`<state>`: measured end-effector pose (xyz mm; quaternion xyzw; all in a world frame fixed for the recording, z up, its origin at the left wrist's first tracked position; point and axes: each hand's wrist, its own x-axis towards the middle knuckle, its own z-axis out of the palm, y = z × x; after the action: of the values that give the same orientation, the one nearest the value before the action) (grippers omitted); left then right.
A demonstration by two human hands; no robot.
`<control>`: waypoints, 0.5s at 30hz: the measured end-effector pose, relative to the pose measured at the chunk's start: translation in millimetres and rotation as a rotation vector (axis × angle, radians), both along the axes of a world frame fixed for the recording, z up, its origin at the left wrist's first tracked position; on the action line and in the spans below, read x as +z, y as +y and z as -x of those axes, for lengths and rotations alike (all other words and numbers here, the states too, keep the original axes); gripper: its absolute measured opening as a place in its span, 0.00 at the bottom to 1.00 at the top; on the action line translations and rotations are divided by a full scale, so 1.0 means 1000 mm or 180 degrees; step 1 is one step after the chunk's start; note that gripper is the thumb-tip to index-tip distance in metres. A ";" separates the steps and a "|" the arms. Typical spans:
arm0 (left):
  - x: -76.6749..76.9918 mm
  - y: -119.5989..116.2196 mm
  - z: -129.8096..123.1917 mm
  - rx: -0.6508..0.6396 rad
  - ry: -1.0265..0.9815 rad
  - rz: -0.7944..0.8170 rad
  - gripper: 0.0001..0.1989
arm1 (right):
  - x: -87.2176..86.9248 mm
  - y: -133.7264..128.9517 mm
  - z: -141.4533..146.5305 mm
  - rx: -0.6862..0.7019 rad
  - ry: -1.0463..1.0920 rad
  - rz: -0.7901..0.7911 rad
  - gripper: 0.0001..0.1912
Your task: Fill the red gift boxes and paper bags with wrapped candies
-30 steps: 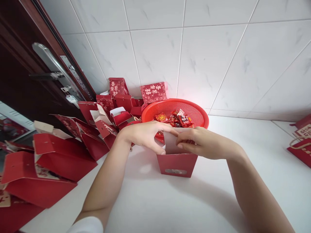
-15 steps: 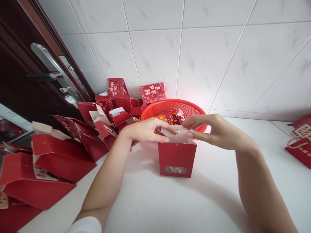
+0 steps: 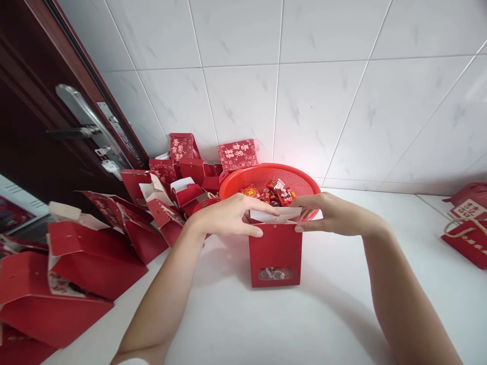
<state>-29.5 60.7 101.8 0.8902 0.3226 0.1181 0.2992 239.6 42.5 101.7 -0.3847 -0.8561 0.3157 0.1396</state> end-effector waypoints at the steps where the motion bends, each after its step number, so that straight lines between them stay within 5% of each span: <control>1: -0.001 0.001 0.000 0.0014 -0.0078 -0.0012 0.27 | -0.002 0.003 0.000 -0.0017 0.0049 -0.0034 0.14; 7: -0.007 0.005 0.000 0.0505 -0.1003 -0.0005 0.31 | -0.008 0.010 -0.007 -0.0170 0.0947 -0.0030 0.13; 15: -0.004 0.001 -0.006 0.1347 -0.2776 -0.0578 0.17 | -0.009 0.000 0.000 -0.0126 0.2243 0.0035 0.36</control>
<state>-23.9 61.2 98.3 0.6952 0.3294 0.5656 0.2971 239.2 42.3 93.0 -0.2695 -0.7460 0.4309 0.4303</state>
